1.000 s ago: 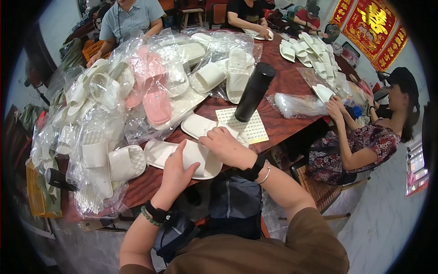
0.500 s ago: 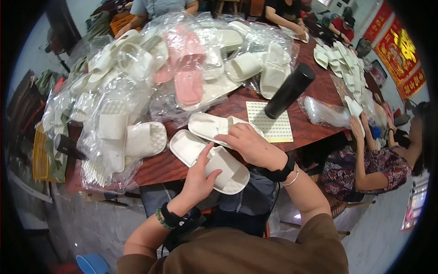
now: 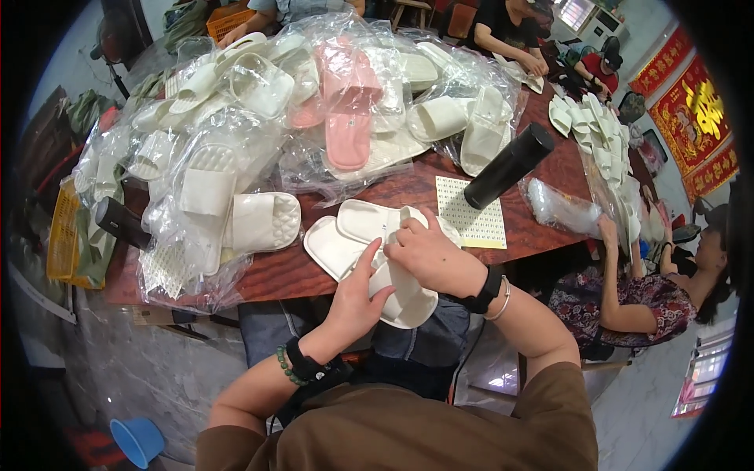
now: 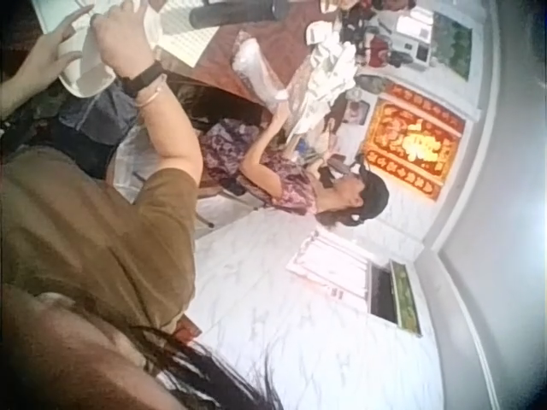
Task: The person is packaging pairs of sandals into plastic bags in a manufacturing setting.
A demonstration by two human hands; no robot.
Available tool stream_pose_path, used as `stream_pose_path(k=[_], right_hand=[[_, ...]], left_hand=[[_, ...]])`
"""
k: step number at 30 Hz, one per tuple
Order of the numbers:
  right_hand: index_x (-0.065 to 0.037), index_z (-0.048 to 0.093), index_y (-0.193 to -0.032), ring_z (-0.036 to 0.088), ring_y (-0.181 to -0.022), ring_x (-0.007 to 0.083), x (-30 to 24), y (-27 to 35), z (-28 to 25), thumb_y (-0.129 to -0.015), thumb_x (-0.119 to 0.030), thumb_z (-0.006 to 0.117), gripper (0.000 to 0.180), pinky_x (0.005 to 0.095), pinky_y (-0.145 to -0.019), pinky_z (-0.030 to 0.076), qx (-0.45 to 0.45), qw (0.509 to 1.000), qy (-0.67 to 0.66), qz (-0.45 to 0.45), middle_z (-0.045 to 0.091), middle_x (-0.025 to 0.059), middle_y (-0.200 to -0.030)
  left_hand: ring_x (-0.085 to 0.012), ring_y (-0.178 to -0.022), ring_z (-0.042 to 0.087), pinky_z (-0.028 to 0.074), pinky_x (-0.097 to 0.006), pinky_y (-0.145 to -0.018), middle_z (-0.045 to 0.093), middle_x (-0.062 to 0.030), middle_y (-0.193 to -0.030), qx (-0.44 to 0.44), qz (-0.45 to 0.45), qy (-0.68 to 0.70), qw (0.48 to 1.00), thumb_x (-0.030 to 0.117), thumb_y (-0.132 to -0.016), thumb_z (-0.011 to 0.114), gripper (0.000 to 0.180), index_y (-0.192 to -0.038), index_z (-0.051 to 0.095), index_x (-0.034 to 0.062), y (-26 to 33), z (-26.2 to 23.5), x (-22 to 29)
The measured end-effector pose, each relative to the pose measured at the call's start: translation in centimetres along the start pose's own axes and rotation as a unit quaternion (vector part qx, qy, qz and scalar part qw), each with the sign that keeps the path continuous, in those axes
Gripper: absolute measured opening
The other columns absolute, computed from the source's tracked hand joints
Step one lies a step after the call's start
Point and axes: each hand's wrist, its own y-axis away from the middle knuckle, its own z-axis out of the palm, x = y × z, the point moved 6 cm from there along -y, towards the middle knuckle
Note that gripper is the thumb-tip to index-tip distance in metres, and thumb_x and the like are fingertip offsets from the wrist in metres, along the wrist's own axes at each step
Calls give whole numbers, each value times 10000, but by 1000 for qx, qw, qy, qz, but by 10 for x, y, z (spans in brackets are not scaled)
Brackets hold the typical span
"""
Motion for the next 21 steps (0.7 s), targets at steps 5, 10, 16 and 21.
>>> stream_pose_path(k=[5,10,16,21], right_hand=[[-85,641,-952,567,-1072,295,-5,0,-1,-851,-65,570,125,595,-1148,287,-30,998,40,-27,594,90,-907],[-99,628,-918,574,-1048,289,-9,10,-9,-835,-66,578,103,567,-1155,294,-25,998,54,-30,581,82,-903],[-120,628,-865,570,-1058,266,-15,11,-23,-823,-108,598,53,564,-1166,299,-4,996,81,-36,550,67,-893],[-124,623,-722,563,-1066,235,-28,-11,-40,-790,-172,612,85,524,-1200,303,8,986,80,-143,541,50,-882]], left_hand=[[-288,-882,679,529,-376,-809,677,-141,-951,0,3,18,1000,19,-839,737,731,-1495,416,54,13,-11,-2],[-307,-997,621,507,-383,-873,626,-150,-1088,99,72,-97,988,11,-827,731,533,-1333,565,18,31,-54,-10],[-391,-1283,508,385,-500,-1062,535,-182,-1366,123,154,-253,947,108,-811,772,534,-1312,599,44,22,-77,5],[-400,-1389,416,324,-530,-1113,427,-196,-1515,85,160,-326,928,253,-832,785,660,-1426,539,107,-3,-67,16]])
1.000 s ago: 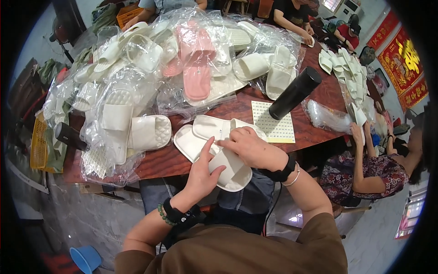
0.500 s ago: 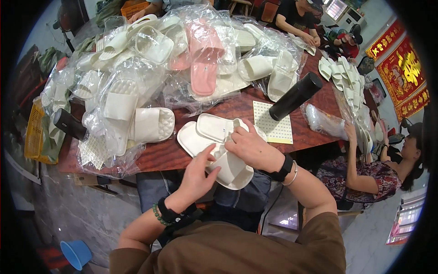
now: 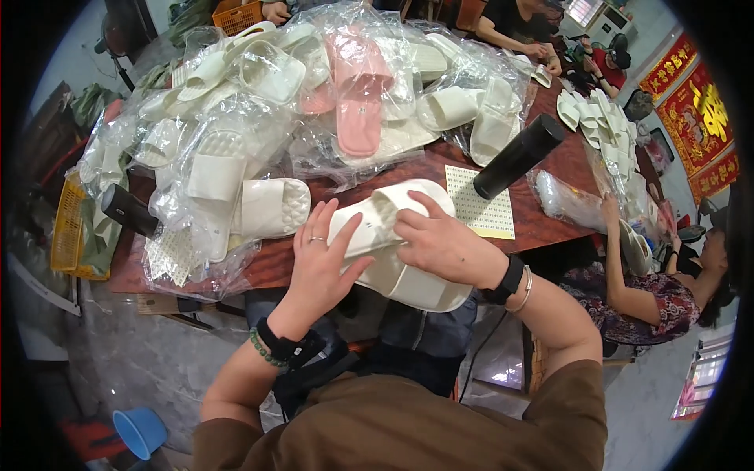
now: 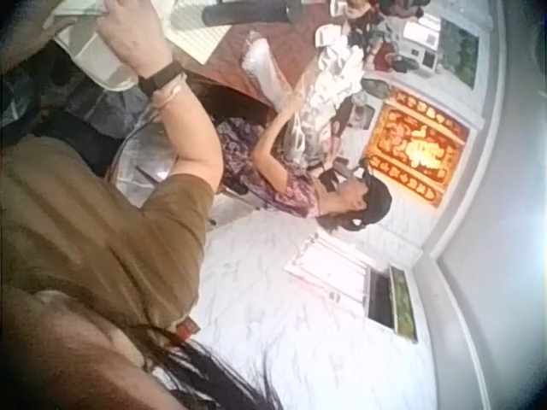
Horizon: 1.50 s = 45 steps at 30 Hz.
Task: The person is packaging pairs of sandals into plastic bags in a manufacturing setting.
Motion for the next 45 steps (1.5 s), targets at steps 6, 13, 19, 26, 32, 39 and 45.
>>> stream_pose_path(k=[6,13,19,26,32,39,45], right_hand=[[-147,719,-793,481,-1325,256,20,-19,17,-808,-212,603,134,492,-1201,300,-49,990,86,-96,634,48,-1232],[-74,618,-1214,508,-1297,357,40,16,9,-858,-110,643,359,483,-1062,414,122,985,-39,114,547,167,-1377],[24,514,-1291,618,-1131,421,19,106,11,-852,-312,777,612,460,-915,523,100,799,-147,574,608,236,-1262],[-61,515,-1377,637,-1048,435,3,122,65,-849,-277,765,623,470,-905,526,185,784,-292,516,586,282,-1247],[-47,573,-1364,566,-1184,458,50,117,102,-880,-251,683,536,463,-1016,472,148,831,-246,477,514,337,-1344],[118,410,-1433,338,-1408,550,54,58,97,-776,-434,778,933,483,-1179,316,79,852,-250,453,314,410,-1519],[91,322,-1499,247,-1453,558,80,34,117,-743,-301,748,952,515,-1220,240,95,894,-304,315,290,346,-1571]], left_hand=[[-402,-1291,481,427,-520,-972,459,-212,-1489,-133,-50,-90,986,430,-845,744,688,-1460,538,201,17,28,-12],[-418,-1061,531,503,-475,-872,504,-267,-1412,-90,-50,-120,987,425,-832,752,667,-1420,578,162,17,34,-1],[-417,-1026,532,504,-476,-854,528,-280,-1370,-63,-55,-122,989,349,-846,750,601,-1394,605,149,18,34,-5],[-407,-993,530,500,-467,-839,524,-278,-1352,-64,-35,-124,990,284,-846,745,574,-1384,616,132,17,33,-1],[-438,-1052,531,461,-492,-919,498,-309,-1374,-89,-55,-105,989,256,-870,712,578,-1417,579,124,26,20,5],[-415,-1056,533,466,-489,-870,504,-290,-1360,-85,-61,-159,982,322,-868,709,603,-1428,573,146,27,13,-16],[-425,-1065,522,447,-484,-897,481,-321,-1369,-107,-65,-126,984,373,-870,717,654,-1447,542,121,38,26,2]])
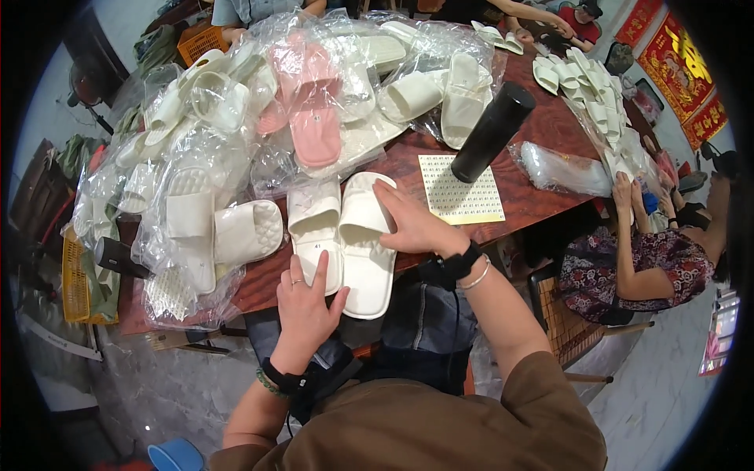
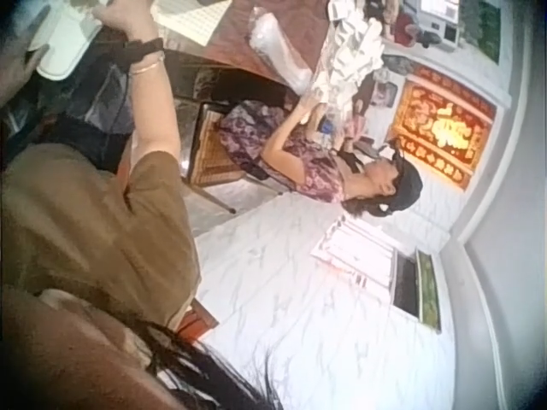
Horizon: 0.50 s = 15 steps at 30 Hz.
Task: The person is packaging pairs of sandals into plastic bags in a manufacturing setting.
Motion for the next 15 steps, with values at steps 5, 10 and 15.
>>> stream_pose_path(k=[5,10,15], right_hand=[[41,335,-1521,185,-1514,481,5,-21,5,-728,-219,721,920,495,-1238,216,-1,999,-51,11,312,279,-1594],[83,462,-1393,419,-1363,503,2,-21,3,-712,-189,731,782,487,-1146,373,111,994,5,23,504,301,-1405],[73,506,-1328,528,-1206,464,-1,-23,-3,-712,-88,697,665,477,-1017,457,140,984,55,96,543,298,-1284]], left_hand=[[-448,-1195,477,388,-534,-971,436,-306,-1435,2,-6,3,1000,412,-843,750,714,-1459,526,128,9,2,3],[-469,-1413,335,300,-594,-1086,372,-266,-1530,9,32,-1,999,465,-793,791,771,-1449,540,145,5,-2,8],[-437,-1501,251,219,-623,-1163,326,-229,-1593,-11,60,79,995,492,-767,806,788,-1442,554,173,-10,4,26]])
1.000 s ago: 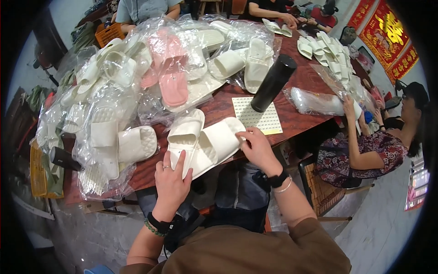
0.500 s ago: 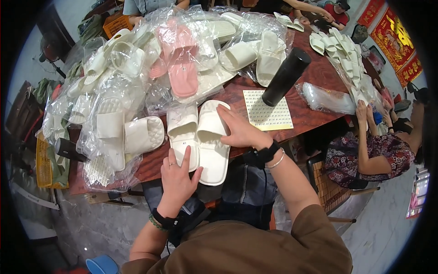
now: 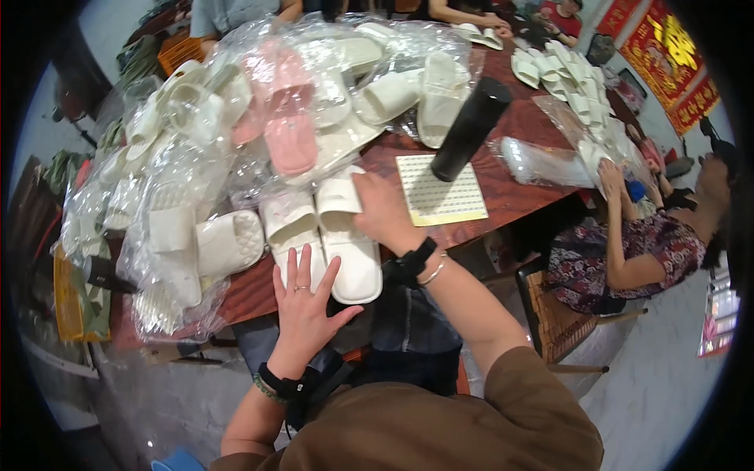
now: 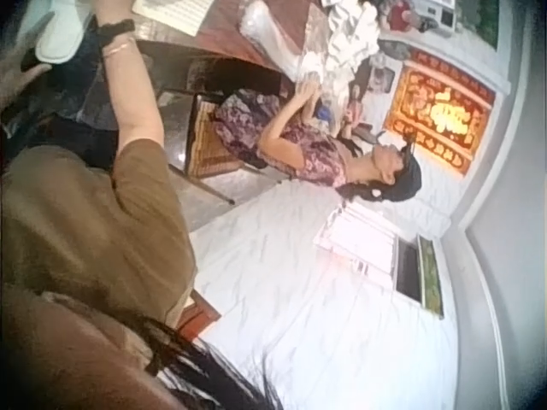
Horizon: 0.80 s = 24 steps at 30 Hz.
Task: The person is packaging pairs of sandals into plastic bags in a manufacturing setting.
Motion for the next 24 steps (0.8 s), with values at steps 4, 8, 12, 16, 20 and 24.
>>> stream_pose_path(k=[4,8,12,16,20,24], right_hand=[[93,481,-1333,545,-1146,455,-7,13,-9,-748,-114,710,662,468,-1032,458,68,993,-27,-91,538,299,-1247],[-18,628,-1174,632,-992,354,28,33,-54,-870,-167,701,346,415,-881,530,6,987,-154,-53,631,193,-1118],[-25,690,-951,648,-865,357,69,62,-105,-867,-98,681,112,432,-769,521,78,996,-51,10,658,164,-913],[-23,692,-940,647,-887,376,88,77,-92,-870,-95,669,103,440,-793,523,12,998,-8,58,653,170,-916],[-15,694,-944,644,-905,385,83,74,-75,-882,-102,659,113,449,-819,522,2,998,-38,52,650,175,-928],[-11,695,-947,639,-922,386,80,69,-71,-902,-101,633,119,448,-828,519,2,999,12,44,638,179,-944]], left_hand=[[-425,-1443,369,240,-614,-1166,436,-189,-1545,-11,61,-14,998,472,-796,785,708,-1419,587,200,-2,27,-3],[-426,-1429,389,254,-602,-1165,480,-191,-1510,11,55,-41,998,471,-821,765,679,-1415,591,193,-2,29,-3],[-428,-1433,383,244,-604,-1168,470,-180,-1524,18,51,-40,998,478,-845,740,673,-1424,580,176,-5,32,-1],[-418,-1440,375,230,-610,-1169,460,-162,-1535,32,45,-32,998,477,-844,744,666,-1414,588,170,-6,34,-3],[-412,-1447,365,214,-612,-1174,445,-173,-1542,34,40,-29,998,473,-836,757,660,-1403,598,175,-4,34,-4],[-414,-1440,375,223,-617,-1167,445,-205,-1529,37,34,-19,999,471,-840,753,651,-1398,603,169,-4,33,-4]])
